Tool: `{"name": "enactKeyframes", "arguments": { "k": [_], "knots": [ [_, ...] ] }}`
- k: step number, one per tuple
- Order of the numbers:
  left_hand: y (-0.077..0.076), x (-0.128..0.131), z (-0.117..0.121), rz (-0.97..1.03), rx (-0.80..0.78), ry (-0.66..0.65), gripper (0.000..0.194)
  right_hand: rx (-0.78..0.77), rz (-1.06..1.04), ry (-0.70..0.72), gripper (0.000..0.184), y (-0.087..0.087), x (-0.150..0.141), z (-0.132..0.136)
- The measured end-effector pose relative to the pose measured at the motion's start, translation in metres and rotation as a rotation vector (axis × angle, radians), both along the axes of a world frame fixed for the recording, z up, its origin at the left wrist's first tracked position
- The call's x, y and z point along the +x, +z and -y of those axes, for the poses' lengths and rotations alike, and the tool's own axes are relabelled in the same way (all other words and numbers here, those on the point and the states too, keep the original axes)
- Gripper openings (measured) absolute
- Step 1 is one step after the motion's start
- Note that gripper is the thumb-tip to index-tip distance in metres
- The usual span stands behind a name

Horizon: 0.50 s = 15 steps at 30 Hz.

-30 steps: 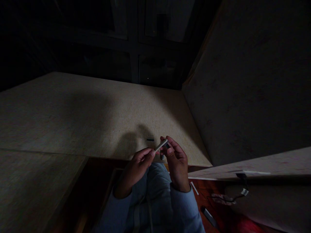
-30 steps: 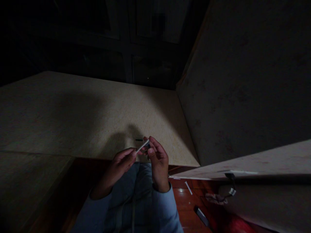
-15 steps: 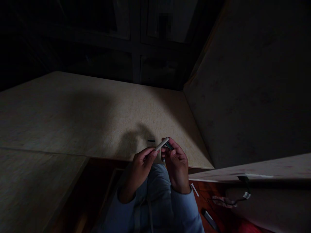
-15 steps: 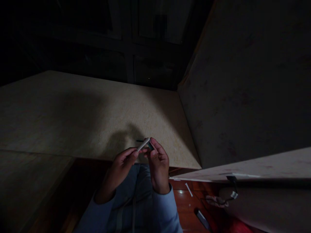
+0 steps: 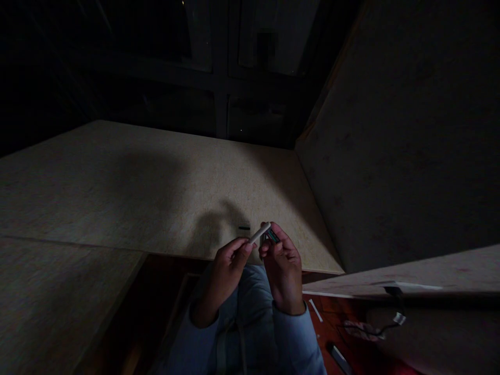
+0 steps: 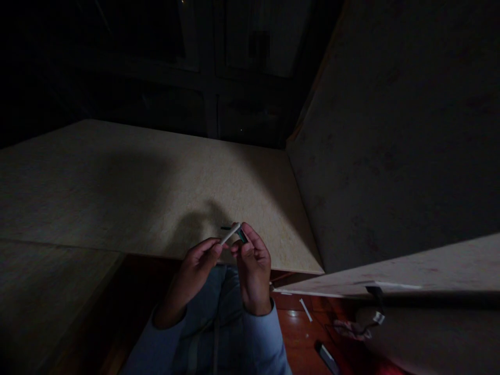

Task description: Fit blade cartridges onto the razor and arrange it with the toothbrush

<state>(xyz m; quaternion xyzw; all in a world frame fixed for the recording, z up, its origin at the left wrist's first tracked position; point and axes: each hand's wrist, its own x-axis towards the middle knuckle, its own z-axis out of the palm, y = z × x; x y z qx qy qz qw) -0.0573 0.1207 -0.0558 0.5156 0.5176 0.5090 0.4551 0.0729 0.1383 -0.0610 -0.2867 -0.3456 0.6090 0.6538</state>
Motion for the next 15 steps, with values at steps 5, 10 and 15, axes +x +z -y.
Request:
{"name": "enactKeyframes", "arguments": {
  "k": [5, 10, 15],
  "knots": [
    [0.012, 0.002, 0.008, 0.139, 0.009, 0.013, 0.050, -0.004, -0.014, 0.008, 0.046, 0.001, 0.001, 0.002],
    [0.019, 0.008, 0.014, 0.304, -0.075, 0.079, 0.055, 0.040, 0.237, -0.081, 0.045, 0.003, 0.003, 0.007],
    [0.019, 0.010, 0.015, 0.400, -0.142, 0.047, 0.061, 0.322, 0.651, -0.190, 0.042, 0.005, 0.010, 0.011]
  ]
}}
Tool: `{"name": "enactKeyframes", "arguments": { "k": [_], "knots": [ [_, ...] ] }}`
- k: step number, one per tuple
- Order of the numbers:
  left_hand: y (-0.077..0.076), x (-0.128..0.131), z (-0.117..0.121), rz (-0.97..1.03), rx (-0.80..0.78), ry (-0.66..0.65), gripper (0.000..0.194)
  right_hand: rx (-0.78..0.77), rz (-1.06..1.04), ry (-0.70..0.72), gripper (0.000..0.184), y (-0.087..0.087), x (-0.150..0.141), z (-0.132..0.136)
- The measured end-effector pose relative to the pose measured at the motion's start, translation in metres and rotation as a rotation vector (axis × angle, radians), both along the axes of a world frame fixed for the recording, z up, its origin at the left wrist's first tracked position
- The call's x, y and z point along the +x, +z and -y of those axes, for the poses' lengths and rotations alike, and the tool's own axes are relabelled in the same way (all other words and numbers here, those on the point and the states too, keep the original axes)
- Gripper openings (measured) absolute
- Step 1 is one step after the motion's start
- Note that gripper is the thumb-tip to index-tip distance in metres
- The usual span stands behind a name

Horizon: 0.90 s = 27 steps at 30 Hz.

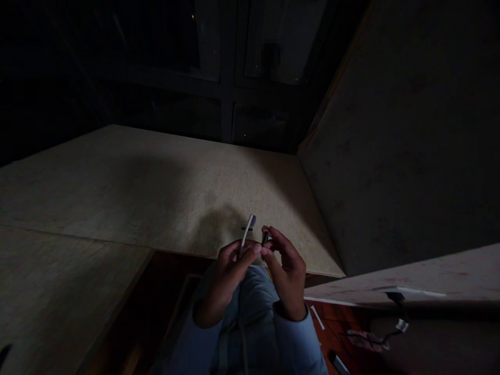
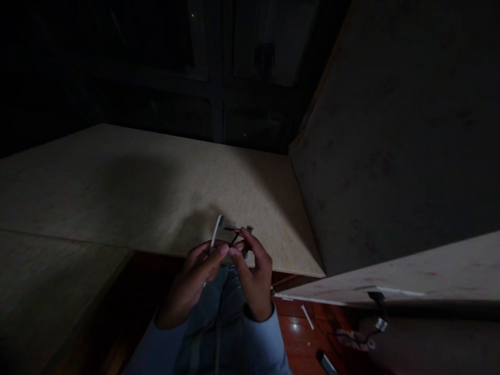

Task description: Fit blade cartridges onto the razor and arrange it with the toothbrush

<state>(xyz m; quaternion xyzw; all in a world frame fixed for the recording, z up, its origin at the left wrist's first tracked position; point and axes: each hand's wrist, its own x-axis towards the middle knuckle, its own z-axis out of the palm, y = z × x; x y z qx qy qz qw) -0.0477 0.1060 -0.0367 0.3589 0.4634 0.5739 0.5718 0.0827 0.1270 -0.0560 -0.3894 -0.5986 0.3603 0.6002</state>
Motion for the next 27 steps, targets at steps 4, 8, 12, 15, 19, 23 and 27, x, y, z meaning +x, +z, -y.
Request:
{"name": "enactKeyframes", "arguments": {
  "k": [4, 8, 12, 15, 19, 23, 27],
  "knots": [
    [-0.005, -0.001, 0.001, 0.047, -0.023, -0.015, 0.056, 0.164, 0.214, -0.046, 0.048, 0.000, 0.004, 0.000],
    [-0.009, -0.003, 0.001, 0.062, -0.045, -0.006, 0.055, 0.247, 0.296, -0.068, 0.048, -0.002, 0.002, -0.002],
    [-0.010, -0.005, 0.002, 0.078, -0.041, 0.059, 0.052, 0.324, 0.297, -0.068, 0.048, -0.004, -0.006, -0.004],
    [-0.010, -0.006, 0.002, 0.064, -0.041, 0.106, 0.054, 0.351, 0.280, -0.072, 0.044, -0.005, -0.009, -0.004],
    [-0.010, -0.006, 0.000, 0.052, -0.037, 0.158, 0.061, 0.336, 0.251, -0.070, 0.034, -0.002, -0.009, -0.004],
    [-0.010, -0.005, -0.002, 0.093, -0.022, 0.158, 0.063, 0.230, 0.156, 0.002, 0.024, 0.001, -0.006, -0.002],
    [-0.010, -0.005, -0.002, 0.167, -0.010, 0.100, 0.062, 0.097, 0.060, 0.146, 0.025, -0.002, -0.002, 0.000]
  ]
}}
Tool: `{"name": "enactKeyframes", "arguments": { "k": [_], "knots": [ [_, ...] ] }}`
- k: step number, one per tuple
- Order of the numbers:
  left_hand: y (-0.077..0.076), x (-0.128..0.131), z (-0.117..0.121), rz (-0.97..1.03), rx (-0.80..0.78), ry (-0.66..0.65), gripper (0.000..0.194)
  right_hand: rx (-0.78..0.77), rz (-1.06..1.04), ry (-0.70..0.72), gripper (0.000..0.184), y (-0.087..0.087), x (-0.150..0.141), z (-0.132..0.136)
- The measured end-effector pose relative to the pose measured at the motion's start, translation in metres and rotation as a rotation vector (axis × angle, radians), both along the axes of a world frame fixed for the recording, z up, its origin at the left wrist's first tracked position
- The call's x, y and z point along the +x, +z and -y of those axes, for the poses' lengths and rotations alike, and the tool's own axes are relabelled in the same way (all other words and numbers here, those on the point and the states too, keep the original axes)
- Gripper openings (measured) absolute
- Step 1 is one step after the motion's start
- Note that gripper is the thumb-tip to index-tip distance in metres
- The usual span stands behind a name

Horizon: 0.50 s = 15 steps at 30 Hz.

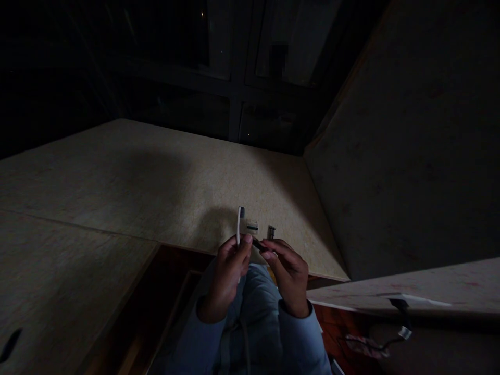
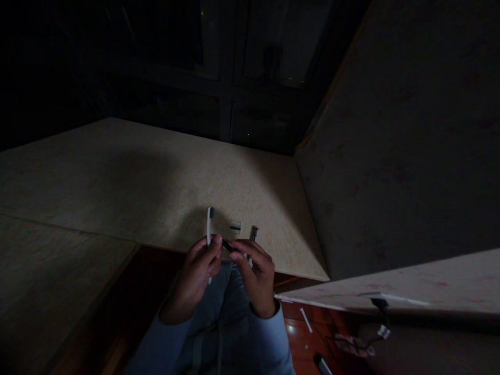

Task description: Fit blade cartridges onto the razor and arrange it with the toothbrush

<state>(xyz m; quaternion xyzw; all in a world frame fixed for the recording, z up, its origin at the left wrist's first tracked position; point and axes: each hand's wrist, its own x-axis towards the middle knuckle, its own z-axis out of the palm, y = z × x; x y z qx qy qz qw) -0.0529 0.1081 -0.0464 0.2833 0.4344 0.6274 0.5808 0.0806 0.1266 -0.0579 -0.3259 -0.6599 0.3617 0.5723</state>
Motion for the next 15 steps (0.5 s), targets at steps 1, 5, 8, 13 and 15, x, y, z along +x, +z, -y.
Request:
{"name": "enactKeyframes", "arguments": {
  "k": [1, 5, 8, 13, 15],
  "knots": [
    [0.0000, -0.0005, 0.0000, 0.012, 0.007, -0.020, 0.062, -0.028, -0.016, 0.028, 0.025, -0.0010, 0.0007, 0.0001],
    [0.0004, -0.0020, 0.0001, 0.015, 0.036, -0.087, 0.063, -0.069, -0.079, 0.072, 0.031, -0.0036, 0.0027, -0.0011],
    [0.0005, -0.0011, 0.0003, 0.022, 0.033, -0.154, 0.064, -0.041, -0.087, 0.109, 0.048, -0.0034, 0.0039, -0.0024],
    [0.0012, 0.0024, 0.0018, 0.040, 0.027, -0.175, 0.065, -0.020, -0.016, 0.236, 0.046, -0.0012, 0.0061, -0.0029],
    [0.0015, 0.0029, 0.0021, 0.033, 0.021, -0.179, 0.064, 0.002, -0.017, 0.234, 0.043, -0.0007, 0.0065, -0.0028]
  ]
}}
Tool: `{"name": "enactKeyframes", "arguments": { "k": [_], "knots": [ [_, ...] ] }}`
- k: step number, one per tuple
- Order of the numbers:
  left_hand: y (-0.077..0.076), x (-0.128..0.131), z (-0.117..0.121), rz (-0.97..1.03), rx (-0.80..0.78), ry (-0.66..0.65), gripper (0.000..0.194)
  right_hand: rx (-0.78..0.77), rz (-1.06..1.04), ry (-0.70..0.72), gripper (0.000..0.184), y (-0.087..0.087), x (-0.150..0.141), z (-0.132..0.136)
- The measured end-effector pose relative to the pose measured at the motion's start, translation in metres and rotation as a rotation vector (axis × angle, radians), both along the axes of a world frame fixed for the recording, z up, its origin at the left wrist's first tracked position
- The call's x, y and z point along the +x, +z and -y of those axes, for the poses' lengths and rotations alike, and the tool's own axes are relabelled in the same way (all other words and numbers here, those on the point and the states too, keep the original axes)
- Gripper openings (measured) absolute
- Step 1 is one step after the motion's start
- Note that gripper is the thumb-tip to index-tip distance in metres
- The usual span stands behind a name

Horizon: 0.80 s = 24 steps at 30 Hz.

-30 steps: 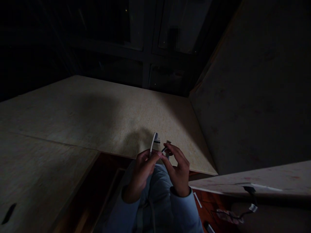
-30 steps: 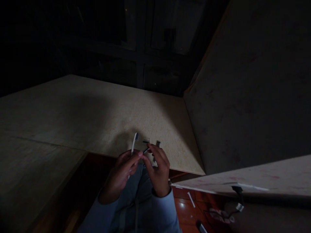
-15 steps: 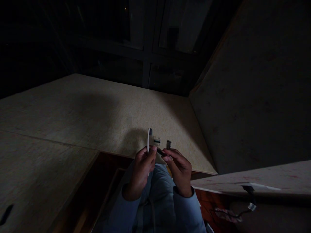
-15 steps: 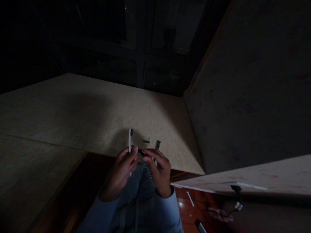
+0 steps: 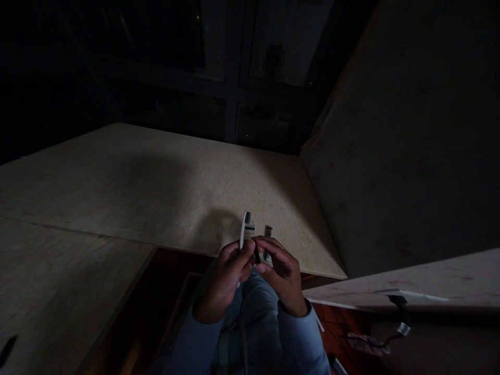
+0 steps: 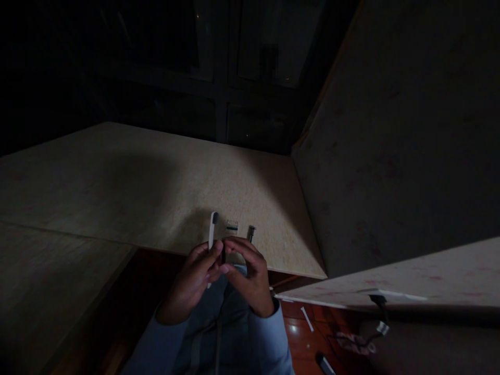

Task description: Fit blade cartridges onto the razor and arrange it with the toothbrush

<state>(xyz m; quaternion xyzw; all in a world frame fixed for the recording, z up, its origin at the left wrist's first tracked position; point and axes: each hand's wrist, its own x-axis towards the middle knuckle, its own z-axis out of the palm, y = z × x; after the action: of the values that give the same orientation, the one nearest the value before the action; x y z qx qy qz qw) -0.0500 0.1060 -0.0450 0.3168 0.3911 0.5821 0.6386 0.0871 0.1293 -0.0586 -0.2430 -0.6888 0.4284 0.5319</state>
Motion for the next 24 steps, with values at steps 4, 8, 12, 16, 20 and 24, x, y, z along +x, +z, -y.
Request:
{"name": "enactKeyframes", "arguments": {
  "k": [4, 8, 12, 16, 20, 24],
  "knots": [
    [-0.002, 0.000, -0.001, -0.030, -0.001, -0.014, 0.064, 0.050, -0.041, -0.007, 0.040, 0.000, 0.000, 0.001],
    [-0.006, 0.001, -0.002, -0.064, -0.016, 0.010, 0.068, -0.009, -0.052, 0.016, 0.042, -0.002, 0.000, 0.001],
    [-0.007, 0.004, -0.003, -0.086, -0.029, 0.010, 0.071, -0.068, -0.071, 0.021, 0.039, -0.004, 0.000, 0.002],
    [-0.003, 0.002, -0.001, -0.108, 0.007, -0.046, 0.069, -0.134, -0.177, 0.008, 0.038, -0.005, 0.001, 0.001],
    [-0.003, -0.006, 0.001, -0.173, 0.091, -0.173, 0.072, -0.203, -0.337, -0.065, 0.034, -0.008, 0.004, -0.001],
    [-0.005, -0.010, 0.003, -0.329, 0.092, -0.230, 0.069, -0.230, -0.405, -0.145, 0.035, -0.008, 0.006, -0.001]
  ]
}}
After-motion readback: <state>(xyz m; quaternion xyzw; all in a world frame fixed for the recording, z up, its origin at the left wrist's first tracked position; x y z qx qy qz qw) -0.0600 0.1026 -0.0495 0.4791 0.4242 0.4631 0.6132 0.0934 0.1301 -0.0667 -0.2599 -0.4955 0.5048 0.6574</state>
